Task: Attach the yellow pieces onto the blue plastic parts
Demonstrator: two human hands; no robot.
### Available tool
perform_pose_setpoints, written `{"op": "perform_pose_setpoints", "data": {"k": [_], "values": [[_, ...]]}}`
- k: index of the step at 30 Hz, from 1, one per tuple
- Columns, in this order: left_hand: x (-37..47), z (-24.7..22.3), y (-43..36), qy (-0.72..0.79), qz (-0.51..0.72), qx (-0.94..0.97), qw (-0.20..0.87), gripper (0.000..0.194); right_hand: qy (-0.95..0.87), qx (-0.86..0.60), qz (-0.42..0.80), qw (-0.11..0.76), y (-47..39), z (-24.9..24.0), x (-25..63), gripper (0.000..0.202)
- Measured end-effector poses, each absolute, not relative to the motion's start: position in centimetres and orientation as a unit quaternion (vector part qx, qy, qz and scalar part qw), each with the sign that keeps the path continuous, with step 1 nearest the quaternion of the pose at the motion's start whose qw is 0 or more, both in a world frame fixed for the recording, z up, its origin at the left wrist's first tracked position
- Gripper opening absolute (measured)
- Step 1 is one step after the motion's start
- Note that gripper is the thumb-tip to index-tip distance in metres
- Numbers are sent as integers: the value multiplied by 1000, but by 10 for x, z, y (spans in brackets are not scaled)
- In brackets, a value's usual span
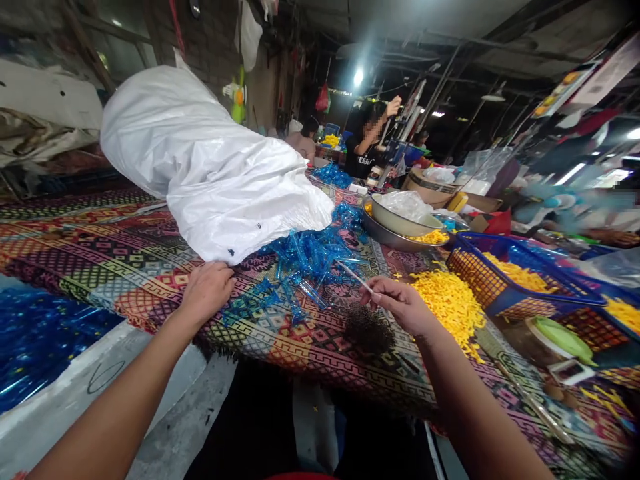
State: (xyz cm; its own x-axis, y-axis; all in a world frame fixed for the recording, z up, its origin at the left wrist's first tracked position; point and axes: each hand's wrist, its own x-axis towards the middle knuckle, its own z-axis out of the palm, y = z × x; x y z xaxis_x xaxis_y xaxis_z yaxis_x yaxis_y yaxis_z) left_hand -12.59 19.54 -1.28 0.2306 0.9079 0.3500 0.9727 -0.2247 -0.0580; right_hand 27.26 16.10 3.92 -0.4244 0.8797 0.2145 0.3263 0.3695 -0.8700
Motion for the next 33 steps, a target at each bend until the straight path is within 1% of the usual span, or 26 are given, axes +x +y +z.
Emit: {"op": "perform_pose_setpoints", "data": {"k": [2, 3, 7, 9, 12, 17, 23, 27, 30, 33], "values": [[-126, -12, 196, -606, -117, -774, 138, 32, -740, -387, 398, 380, 157, 42, 273, 24], [-125, -12, 196, -606, -116, -775, 140, 32, -743, -380, 400, 378, 154, 44, 272, 23], [-125, -13, 196, -607, -114, -775, 138, 33, -778, -359, 408, 315, 144, 54, 265, 20], [-125, -13, 196, -608, -113, -774, 132, 33, -784, -365, 394, 311, 142, 57, 263, 20], [-125, -13, 196, -610, -118, -773, 126, 32, -773, -401, 363, 333, 144, 56, 265, 20], [-124, -11, 195, -608, -128, -774, 120, 33, -737, -446, 353, 366, 147, 51, 276, 23], [-124, -10, 194, -605, -133, -775, 124, 32, -742, -453, 347, 351, 144, 54, 277, 23], [-125, -10, 193, -605, -130, -774, 131, 31, -725, -469, 353, 359, 146, 52, 276, 24], [-124, -10, 193, -610, -131, -770, 131, 31, -692, -493, 349, 396, 148, 51, 277, 25], [-125, -10, 193, -608, -127, -773, 127, 31, -675, -477, 356, 436, 145, 59, 275, 24]]}}
